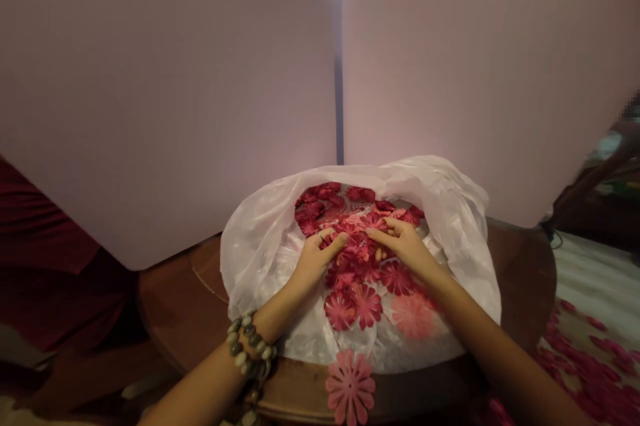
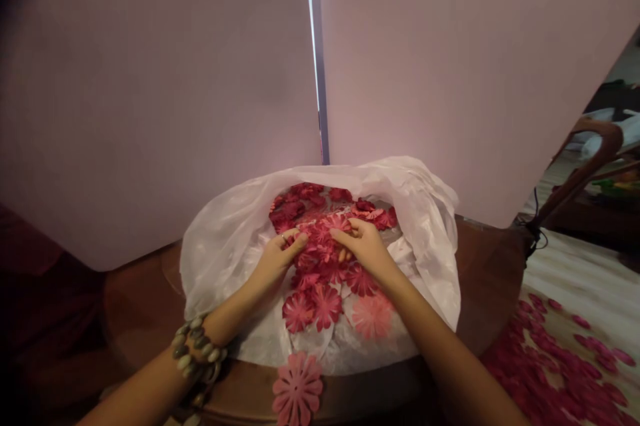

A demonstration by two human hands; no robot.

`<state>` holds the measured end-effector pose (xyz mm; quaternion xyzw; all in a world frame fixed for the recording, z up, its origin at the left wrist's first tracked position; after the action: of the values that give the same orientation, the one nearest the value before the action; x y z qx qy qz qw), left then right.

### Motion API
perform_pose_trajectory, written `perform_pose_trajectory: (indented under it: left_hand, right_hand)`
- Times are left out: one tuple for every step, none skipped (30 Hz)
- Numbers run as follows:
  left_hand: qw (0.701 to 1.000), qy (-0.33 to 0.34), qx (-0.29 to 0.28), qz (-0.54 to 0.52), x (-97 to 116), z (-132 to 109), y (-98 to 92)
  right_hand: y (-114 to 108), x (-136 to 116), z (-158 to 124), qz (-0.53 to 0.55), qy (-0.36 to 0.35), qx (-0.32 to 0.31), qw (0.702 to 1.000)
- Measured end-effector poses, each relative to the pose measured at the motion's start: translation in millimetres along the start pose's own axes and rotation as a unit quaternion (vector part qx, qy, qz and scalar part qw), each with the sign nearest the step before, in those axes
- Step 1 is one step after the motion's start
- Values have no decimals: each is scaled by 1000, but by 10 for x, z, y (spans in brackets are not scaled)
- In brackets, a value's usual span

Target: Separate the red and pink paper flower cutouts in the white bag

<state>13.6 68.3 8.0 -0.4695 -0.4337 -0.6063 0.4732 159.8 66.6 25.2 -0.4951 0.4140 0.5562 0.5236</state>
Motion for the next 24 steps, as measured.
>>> perform_pose_trajectory:
  left_hand:
    - [1000,-8,1,-3,-11,0,-1]
    - [1000,-16,1,-8,-23,-1,0]
    - [1000,-24,-1,-16,-34,-2,3]
    - [999,-29,-6,-25,-39,-3,14]
    - [999,-32,-16,-34,-37,-6,32]
    - [998,-34,-30,-40,-31,-11,61]
    - [997,-36,-47,-41,-22,-21,96]
    - [996,-41,-64,-41,-18,-37,134]
    - [994,-52,-84,-42,-23,-59,182]
    - [991,-69,-104,-48,-39,-87,233]
    - [987,-87,-123,-60,-58,-119,284]
    - [982,-102,-138,-75,-76,-148,327]
    - [979,-111,-146,-90,-89,-168,356]
    - [978,-115,-145,-100,-100,-176,363]
    - [979,-114,-134,-105,-110,-170,348]
    - [981,-109,-118,-106,-121,-153,316]
    - [984,-105,-102,-104,-134,-132,279]
    - [986,-101,-88,-101,-148,-108,244]
    - [987,-96,-80,-98,-159,-86,217]
    - [988,-90,-77,-96,-168,-66,200]
    - [989,-84,-77,-94,-176,-49,190]
    - [990,-78,-76,-90,-185,-36,181]
    - [991,-73,-75,-84,-196,-27,173]
    - [993,-67,-68,-74,-205,-21,155]
  right_hand:
    - [-21,-13,-3,10,4,6,1000]
    - [-38,-30,-8,18,3,12,1000]
    - [-47,-44,-13,27,1,16,1000]
    - [-46,-51,-17,37,1,15,999]
    - [-37,-50,-20,48,3,12,999]
    - [-23,-47,-24,60,6,6,998]
    - [-4,-45,-28,72,7,-1,997]
    - [18,-49,-35,83,7,-8,996]
    - [42,-58,-44,93,6,-16,996]
    - [67,-72,-54,99,3,-25,995]
    - [88,-89,-65,101,-1,-32,994]
    - [105,-104,-73,98,-4,-37,994]
    - [108,-116,-77,91,-7,-37,995]
    - [89,-123,-75,79,-10,-28,996]
    - [52,-123,-67,66,-12,-12,998]
    - [5,-118,-55,54,-13,7,998]
    - [-42,-114,-40,42,-15,23,999]
    - [-83,-115,-26,31,-21,35,999]
    - [-112,-120,-13,20,-29,41,999]
    - [-125,-127,-3,7,-37,41,998]
    - [-129,-134,3,-6,-45,38,998]
    - [-125,-136,4,-21,-51,35,998]
    - [-111,-131,2,-36,-52,31,998]
    - [-89,-122,-2,-50,-52,24,997]
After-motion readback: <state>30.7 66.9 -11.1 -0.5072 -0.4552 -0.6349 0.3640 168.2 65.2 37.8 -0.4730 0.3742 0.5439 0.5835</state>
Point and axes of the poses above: each hand's wrist, its own z-axis towards the middle knuckle, its own y-axis out of the palm, x = y × z, the point moved 9 cm from there along z, towards the middle knuckle
